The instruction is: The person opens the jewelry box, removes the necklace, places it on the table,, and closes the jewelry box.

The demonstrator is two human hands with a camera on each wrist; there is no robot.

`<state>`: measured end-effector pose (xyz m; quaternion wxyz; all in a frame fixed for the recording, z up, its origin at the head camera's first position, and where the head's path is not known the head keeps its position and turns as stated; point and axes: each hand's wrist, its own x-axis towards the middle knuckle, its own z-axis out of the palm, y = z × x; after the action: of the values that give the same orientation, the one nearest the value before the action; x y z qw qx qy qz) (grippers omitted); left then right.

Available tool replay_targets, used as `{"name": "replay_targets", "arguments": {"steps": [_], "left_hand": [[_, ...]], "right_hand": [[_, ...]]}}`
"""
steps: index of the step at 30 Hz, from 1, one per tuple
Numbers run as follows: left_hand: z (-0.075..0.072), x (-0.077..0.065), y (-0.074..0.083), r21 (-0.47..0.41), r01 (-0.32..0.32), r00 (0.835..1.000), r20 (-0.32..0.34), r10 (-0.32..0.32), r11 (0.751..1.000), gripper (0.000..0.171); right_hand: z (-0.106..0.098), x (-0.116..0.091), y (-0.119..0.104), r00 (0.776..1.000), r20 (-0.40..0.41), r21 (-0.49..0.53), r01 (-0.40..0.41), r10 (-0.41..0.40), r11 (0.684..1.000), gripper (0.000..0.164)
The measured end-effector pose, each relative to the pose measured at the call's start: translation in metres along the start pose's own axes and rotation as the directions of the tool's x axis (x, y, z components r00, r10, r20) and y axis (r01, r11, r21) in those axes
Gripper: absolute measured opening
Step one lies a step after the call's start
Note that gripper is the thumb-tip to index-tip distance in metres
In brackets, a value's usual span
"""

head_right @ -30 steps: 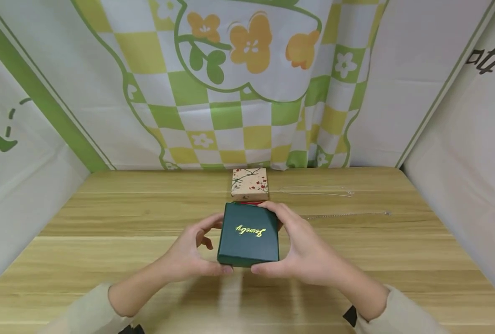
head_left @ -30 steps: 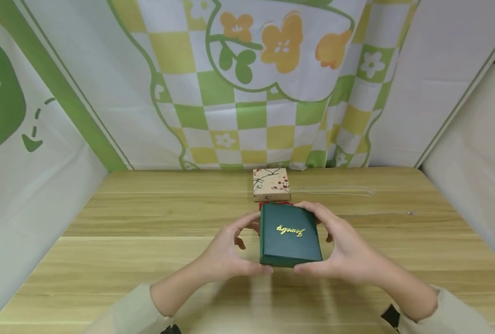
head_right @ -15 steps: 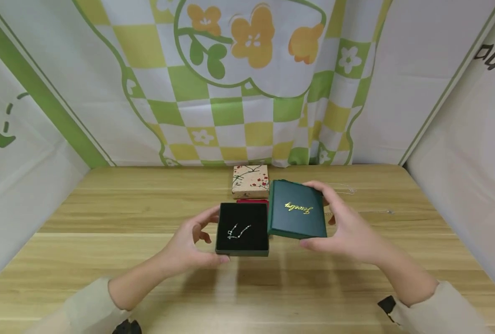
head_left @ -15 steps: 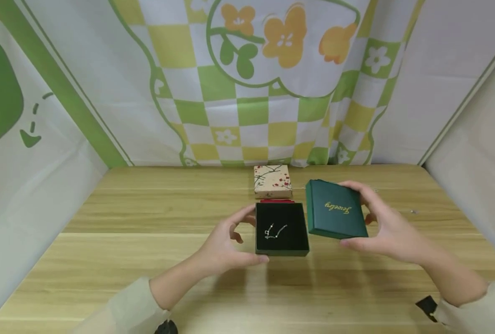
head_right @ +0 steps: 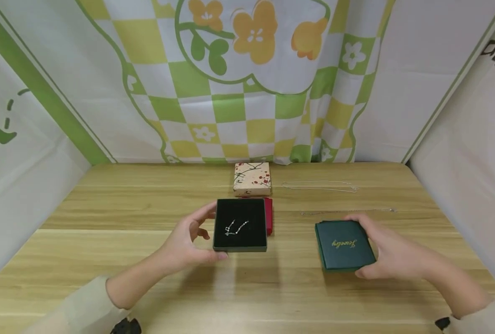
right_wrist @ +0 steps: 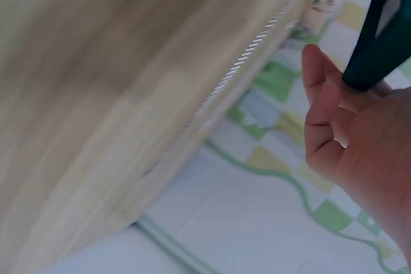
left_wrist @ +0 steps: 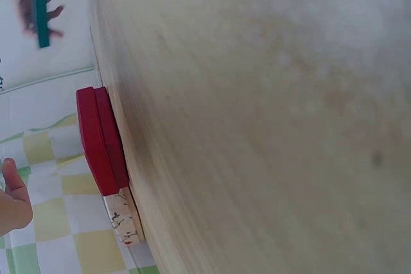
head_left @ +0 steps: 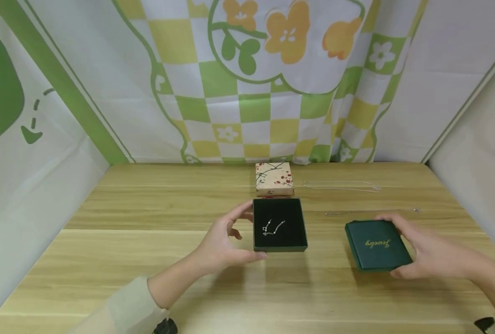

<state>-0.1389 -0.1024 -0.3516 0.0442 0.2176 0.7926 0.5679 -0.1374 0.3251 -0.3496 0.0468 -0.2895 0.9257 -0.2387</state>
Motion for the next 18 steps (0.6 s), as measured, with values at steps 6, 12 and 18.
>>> {"name": "replay_targets", "arguments": {"steps": [6, 12, 18], "left_hand": [[-0.001, -0.001, 0.002, -0.008, -0.014, 1.0, 0.001, 0.014, 1.0, 0.099], [-0.001, 0.0, -0.001, -0.01, -0.028, 1.0, -0.006, 0.028, 1.0, 0.098], [-0.001, 0.0, -0.001, -0.034, -0.004, 1.0, 0.008, 0.004, 0.999, 0.099]], "right_hand": [[0.008, -0.024, 0.032, 0.997, 0.069, -0.034, -0.037, 0.039, 0.999, 0.103], [0.018, -0.044, 0.047, 0.986, 0.115, -0.076, -0.109, 0.117, 0.991, 0.11], [0.017, -0.052, 0.055, 0.955, 0.202, -0.113, -0.199, 0.218, 0.974, 0.118]]}}
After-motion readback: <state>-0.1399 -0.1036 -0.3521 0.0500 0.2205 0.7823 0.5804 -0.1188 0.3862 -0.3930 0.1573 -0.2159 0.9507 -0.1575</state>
